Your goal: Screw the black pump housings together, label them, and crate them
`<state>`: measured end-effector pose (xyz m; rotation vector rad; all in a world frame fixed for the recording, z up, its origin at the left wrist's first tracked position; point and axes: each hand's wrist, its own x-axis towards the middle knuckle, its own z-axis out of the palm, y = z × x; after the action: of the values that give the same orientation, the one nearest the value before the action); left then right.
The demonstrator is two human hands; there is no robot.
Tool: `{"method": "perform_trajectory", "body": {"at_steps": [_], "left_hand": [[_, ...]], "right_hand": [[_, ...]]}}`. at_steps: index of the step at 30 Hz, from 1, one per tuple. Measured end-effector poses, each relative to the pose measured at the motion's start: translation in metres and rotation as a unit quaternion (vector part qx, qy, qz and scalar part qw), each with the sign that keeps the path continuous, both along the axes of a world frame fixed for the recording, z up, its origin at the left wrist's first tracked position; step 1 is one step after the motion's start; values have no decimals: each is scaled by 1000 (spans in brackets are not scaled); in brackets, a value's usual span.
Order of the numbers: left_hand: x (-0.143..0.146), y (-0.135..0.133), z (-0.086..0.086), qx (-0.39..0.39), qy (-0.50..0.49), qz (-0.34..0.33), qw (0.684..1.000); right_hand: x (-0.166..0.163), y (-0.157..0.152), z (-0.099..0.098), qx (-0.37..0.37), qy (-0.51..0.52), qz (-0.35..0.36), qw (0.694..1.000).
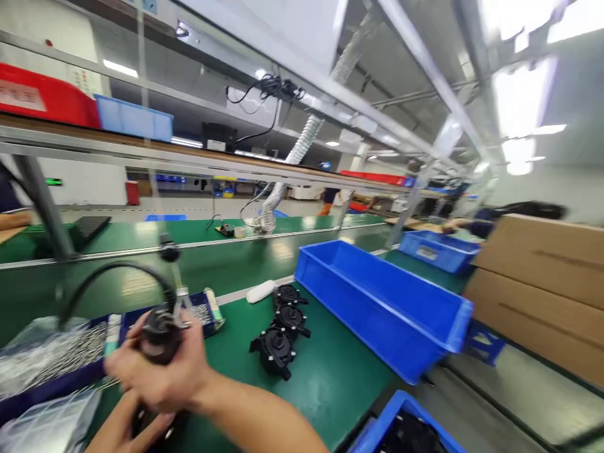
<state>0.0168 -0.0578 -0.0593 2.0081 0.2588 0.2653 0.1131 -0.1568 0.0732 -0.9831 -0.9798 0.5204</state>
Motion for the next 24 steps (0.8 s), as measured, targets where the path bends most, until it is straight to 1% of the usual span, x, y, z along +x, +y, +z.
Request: {"method": "perform_trajectory", "body": {"at_steps": [1,2,4,6,7,11,13,18,20,24], "left_hand": [[-2,5,-3,10,-4,10,1000],[-4,11,-6,27,-21,3,999],[-7,21,-9,61,-49,-50,996],[-8,28,-8,90,-66,-103,988],[-8,30,-6,102,-72,-117,985],[-6,27,1,129,-92,-128,979],[-6,25,3,133,-100,-130,977],[-5,24,5,147,-115,-130,974],[-5,25,3,150,-120,-127,973],[-6,28,-7,153,-123,-119,973]], "right_hand": [[4,-8,7,7,11,22,1000],[9,-15,12,15,13,50,999],[22,-22,17,27,12,116,993],[31,-23,15,31,17,171,985],[34,-21,13,30,21,193,981],[37,-15,6,9,32,257,966],[37,-12,3,3,33,265,964],[37,-8,-2,16,28,267,963],[38,-7,-3,11,23,274,961],[42,-5,-3,2,17,278,961]]}}
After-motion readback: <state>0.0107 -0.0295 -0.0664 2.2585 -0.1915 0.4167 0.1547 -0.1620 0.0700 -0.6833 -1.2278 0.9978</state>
